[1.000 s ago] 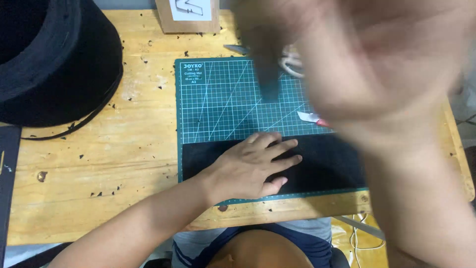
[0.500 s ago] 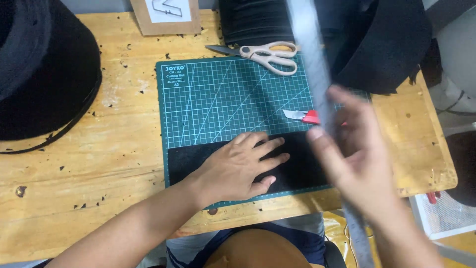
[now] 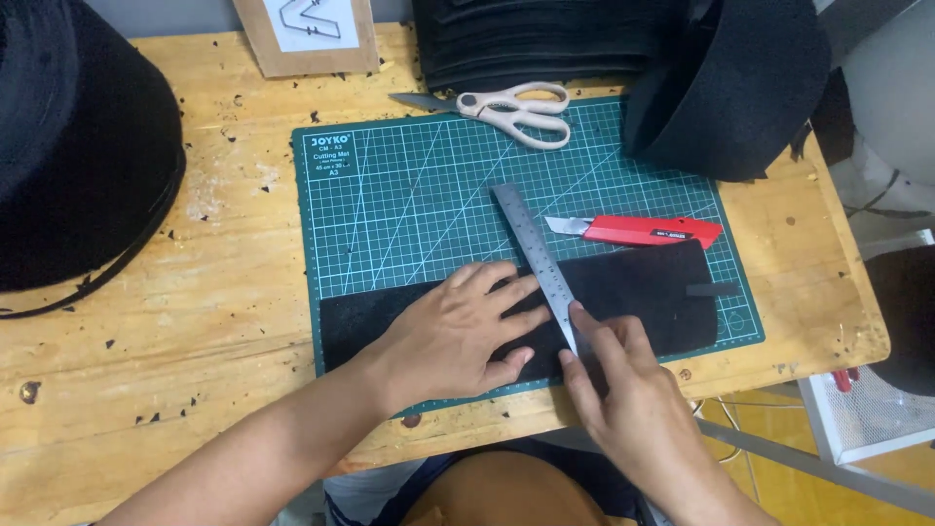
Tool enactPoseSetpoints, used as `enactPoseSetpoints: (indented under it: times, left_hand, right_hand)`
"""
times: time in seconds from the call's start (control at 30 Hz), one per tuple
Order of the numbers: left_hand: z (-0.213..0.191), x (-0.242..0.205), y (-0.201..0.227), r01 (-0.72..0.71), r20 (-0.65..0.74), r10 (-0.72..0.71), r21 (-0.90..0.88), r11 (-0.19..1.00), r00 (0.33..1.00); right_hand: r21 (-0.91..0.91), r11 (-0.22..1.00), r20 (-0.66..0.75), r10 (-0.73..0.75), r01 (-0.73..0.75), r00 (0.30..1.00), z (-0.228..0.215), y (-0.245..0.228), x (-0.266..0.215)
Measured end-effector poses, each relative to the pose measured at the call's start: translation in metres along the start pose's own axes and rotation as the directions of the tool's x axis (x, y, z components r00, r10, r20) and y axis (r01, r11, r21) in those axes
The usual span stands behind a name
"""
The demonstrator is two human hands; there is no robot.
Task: Measuring and cutting strips of black fabric using a ruler and a utility knife on a cutting mat.
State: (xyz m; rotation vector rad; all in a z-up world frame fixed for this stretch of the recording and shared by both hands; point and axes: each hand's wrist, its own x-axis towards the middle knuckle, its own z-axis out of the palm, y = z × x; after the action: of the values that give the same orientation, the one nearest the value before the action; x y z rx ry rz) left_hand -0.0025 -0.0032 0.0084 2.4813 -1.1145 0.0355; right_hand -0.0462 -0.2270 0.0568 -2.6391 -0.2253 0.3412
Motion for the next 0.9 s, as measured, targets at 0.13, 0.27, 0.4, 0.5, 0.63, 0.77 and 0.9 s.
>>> enactPoseSetpoints:
  times: [0.13,0.27,0.4,0.5,0.63,0.77,0.9]
  left_hand:
    - [-0.005,0.001,0.001,-0.012,-0.002,0.012,-0.022,1.0,1.0]
    - [-0.007,0.001,0.002,-0.012,0.009,0.012,-0.029,1.0,1.0]
    - [-0.012,0.001,0.005,-0.053,-0.041,0.053,0.007,0.999,0.998]
    - [-0.015,0.002,0.007,-0.057,-0.059,0.057,0.012,0.998,0.997]
    - [-0.005,-0.001,0.004,-0.013,-0.005,0.013,0.045,0.999,1.0]
    - [-0.009,0.002,0.005,-0.034,-0.001,0.034,0.07,0.997,0.999]
    - [-0.013,0.005,0.007,-0.02,0.062,0.019,0.016,1.0,0.998]
  right_hand:
    - [-0.057,0.995,0.003,0.08,-0.079,0.997,0.005,0.0,-0.001]
    - [-0.102,0.991,-0.059,0.081,-0.087,0.995,0.015,0.009,-0.001]
    - [-0.149,0.985,-0.078,0.08,-0.091,0.994,0.021,0.011,0.0]
    - [-0.192,0.981,-0.179,-0.059,0.024,0.982,0.025,0.013,0.0]
    - [-0.245,0.969,-0.192,-0.06,0.011,0.98,0.03,0.016,0.0]
    - [-0.24,0.971,-0.16,-0.05,0.01,0.986,0.031,0.016,0.001]
    - [-0.305,0.951,-0.191,-0.109,0.046,0.976,0.03,0.012,0.0]
